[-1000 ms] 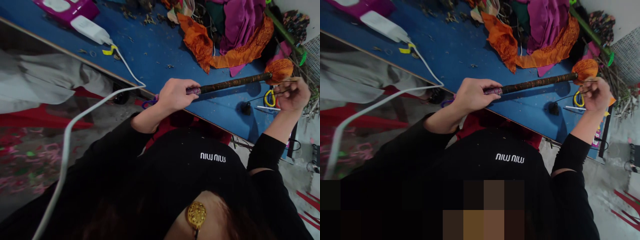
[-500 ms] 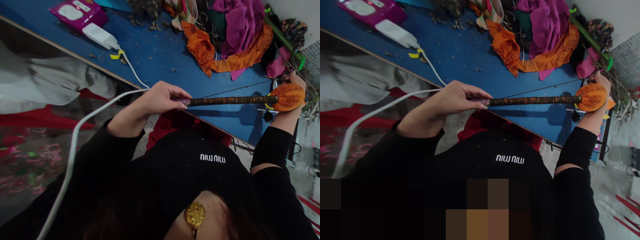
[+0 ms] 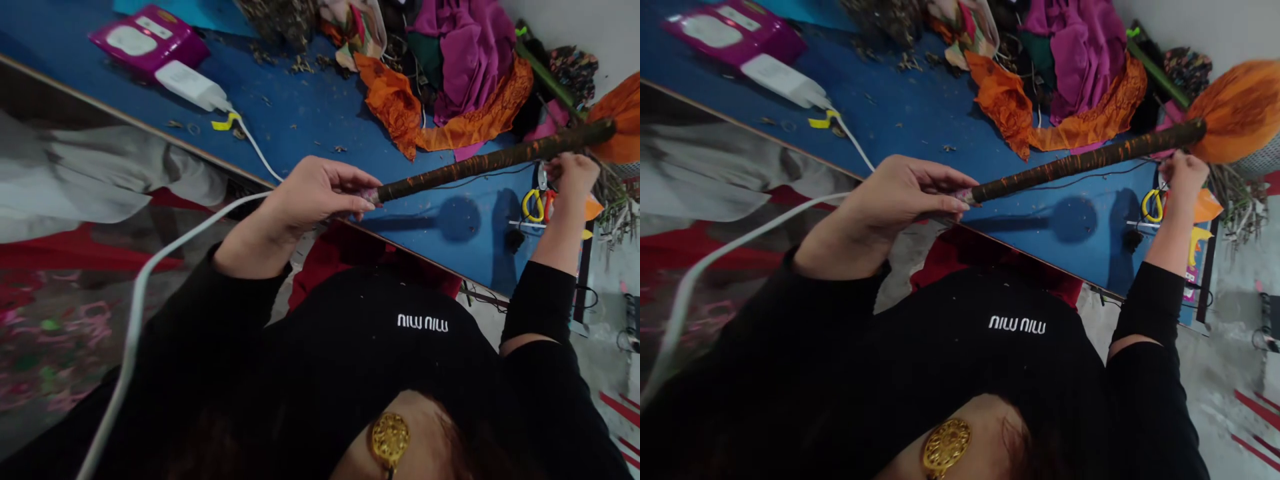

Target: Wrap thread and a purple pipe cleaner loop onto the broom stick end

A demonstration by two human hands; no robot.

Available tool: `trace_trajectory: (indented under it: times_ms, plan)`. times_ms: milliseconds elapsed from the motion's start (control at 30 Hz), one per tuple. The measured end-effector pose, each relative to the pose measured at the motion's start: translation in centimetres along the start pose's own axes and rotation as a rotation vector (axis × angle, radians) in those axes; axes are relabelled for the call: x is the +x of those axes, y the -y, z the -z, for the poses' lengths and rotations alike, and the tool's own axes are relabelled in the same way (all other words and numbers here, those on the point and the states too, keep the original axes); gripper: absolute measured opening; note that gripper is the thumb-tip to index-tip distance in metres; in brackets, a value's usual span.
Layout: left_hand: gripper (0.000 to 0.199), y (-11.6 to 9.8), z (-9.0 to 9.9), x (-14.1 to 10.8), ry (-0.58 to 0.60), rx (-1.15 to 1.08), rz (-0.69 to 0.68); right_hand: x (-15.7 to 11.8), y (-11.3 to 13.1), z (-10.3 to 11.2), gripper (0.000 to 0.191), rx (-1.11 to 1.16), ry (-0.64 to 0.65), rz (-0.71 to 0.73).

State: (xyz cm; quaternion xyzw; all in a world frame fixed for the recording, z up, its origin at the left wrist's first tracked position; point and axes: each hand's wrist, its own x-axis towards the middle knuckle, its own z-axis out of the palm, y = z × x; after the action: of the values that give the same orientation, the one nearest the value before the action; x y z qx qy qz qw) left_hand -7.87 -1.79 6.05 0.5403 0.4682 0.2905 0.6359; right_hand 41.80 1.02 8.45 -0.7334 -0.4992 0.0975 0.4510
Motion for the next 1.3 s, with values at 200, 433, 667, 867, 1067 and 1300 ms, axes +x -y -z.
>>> trace_trajectory:
  times_ms: [200, 433, 667, 867, 1067, 1300]
  plan:
    - [0.035, -1.8, -2.4, 0.4, 0.043, -0.167, -0.057, -6.5, 4.4, -4.4, 0.045, -0.872, -0.092, -0.013]
    - [0.029, -2.7, -4.2, 1.5, 0.065, -0.205, -0.065, -17.3, 10.0, -13.4, 0.046, 0.296, 0.665, 0.358]
    - [0.029, -1.6, -4.6, 2.2, -0.023, -0.156, -0.041, -22.5, 11.4, -13.3, 0.044, 0.432, 0.304, 0.349]
    - [0.035, 1.3, -5.6, 4.0, 0.05, -0.116, 0.032, -22.6, 11.2, -15.5, 0.051, 0.867, 0.373, 0.195]
    - [0.058, 3.8, -6.2, 4.8, 0.044, 0.138, -0.055, -23.6, 10.9, -16.4, 0.056, 0.809, 0.288, -0.175]
    - [0.053, 3.9, -6.6, 4.5, 0.038, 0.286, -0.047, -25.6, 10.9, -15.6, 0.055, 0.655, 0.244, -0.155]
